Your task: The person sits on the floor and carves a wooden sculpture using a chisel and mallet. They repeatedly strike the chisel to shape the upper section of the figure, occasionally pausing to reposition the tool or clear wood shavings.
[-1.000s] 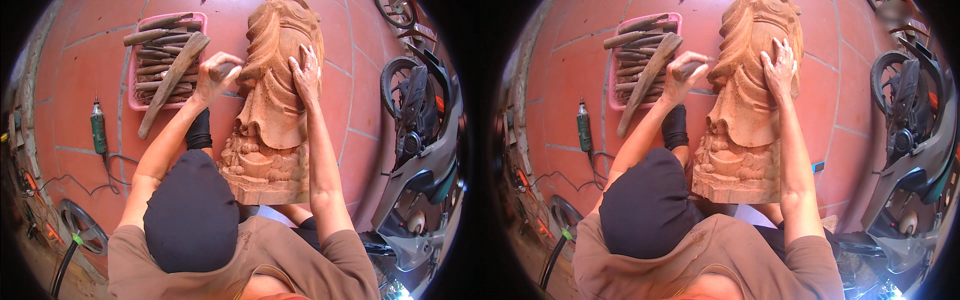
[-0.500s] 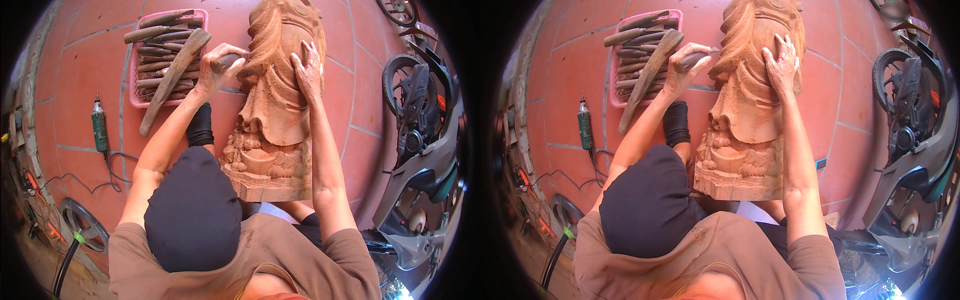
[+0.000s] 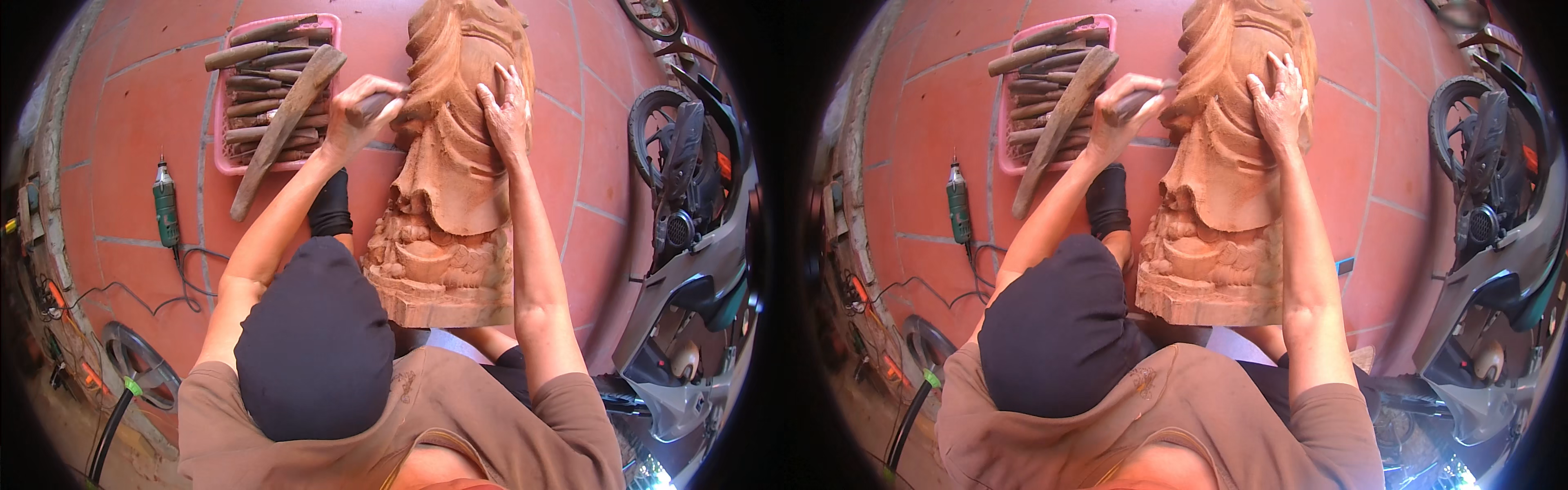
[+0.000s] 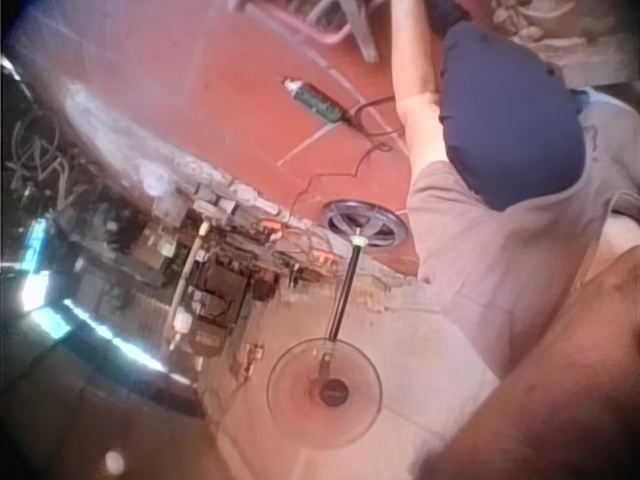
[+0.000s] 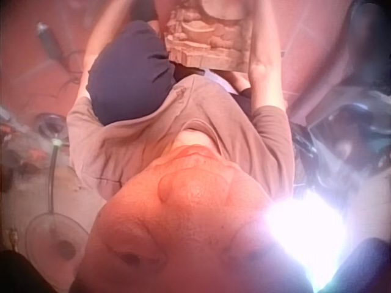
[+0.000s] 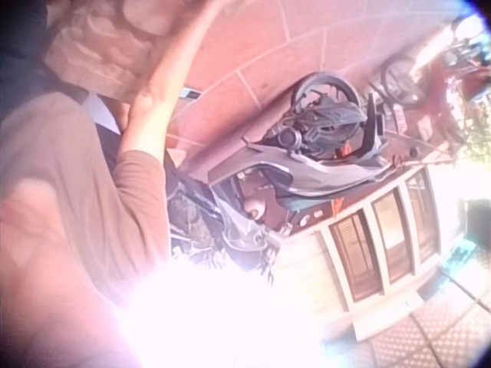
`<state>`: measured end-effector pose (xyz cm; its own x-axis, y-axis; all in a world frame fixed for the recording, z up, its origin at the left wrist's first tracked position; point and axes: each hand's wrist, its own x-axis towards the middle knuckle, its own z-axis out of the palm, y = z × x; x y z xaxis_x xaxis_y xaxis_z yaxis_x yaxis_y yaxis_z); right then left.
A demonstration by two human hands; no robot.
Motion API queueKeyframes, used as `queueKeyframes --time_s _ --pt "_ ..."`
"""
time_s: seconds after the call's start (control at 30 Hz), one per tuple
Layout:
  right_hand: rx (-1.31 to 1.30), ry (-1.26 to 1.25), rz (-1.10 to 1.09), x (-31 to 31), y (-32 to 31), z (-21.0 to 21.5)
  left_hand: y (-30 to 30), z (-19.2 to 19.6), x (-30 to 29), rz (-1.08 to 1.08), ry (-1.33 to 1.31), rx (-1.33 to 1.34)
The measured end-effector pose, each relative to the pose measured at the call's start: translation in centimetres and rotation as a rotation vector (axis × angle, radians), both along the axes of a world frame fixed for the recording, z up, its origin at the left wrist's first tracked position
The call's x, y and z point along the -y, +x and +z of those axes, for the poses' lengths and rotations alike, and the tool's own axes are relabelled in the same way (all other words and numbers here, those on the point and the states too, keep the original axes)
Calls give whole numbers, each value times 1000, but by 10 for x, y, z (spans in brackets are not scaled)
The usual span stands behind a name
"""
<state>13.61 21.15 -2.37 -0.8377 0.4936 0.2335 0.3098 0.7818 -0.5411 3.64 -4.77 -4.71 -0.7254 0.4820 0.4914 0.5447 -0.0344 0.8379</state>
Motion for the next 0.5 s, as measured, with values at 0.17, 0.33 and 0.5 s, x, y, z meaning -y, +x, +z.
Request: queueKeyframes --time_s 0.17,0.33,0.5 --pt "-10 20 17 1 -1 -2 -7 6 -27 -33 132 -118" --pt "1 16 -4 1 2 -1 2 -4 2 -20 23 1" --pt "-7 -1 10 0 1 -1 -7 9 2 36 -39 17"
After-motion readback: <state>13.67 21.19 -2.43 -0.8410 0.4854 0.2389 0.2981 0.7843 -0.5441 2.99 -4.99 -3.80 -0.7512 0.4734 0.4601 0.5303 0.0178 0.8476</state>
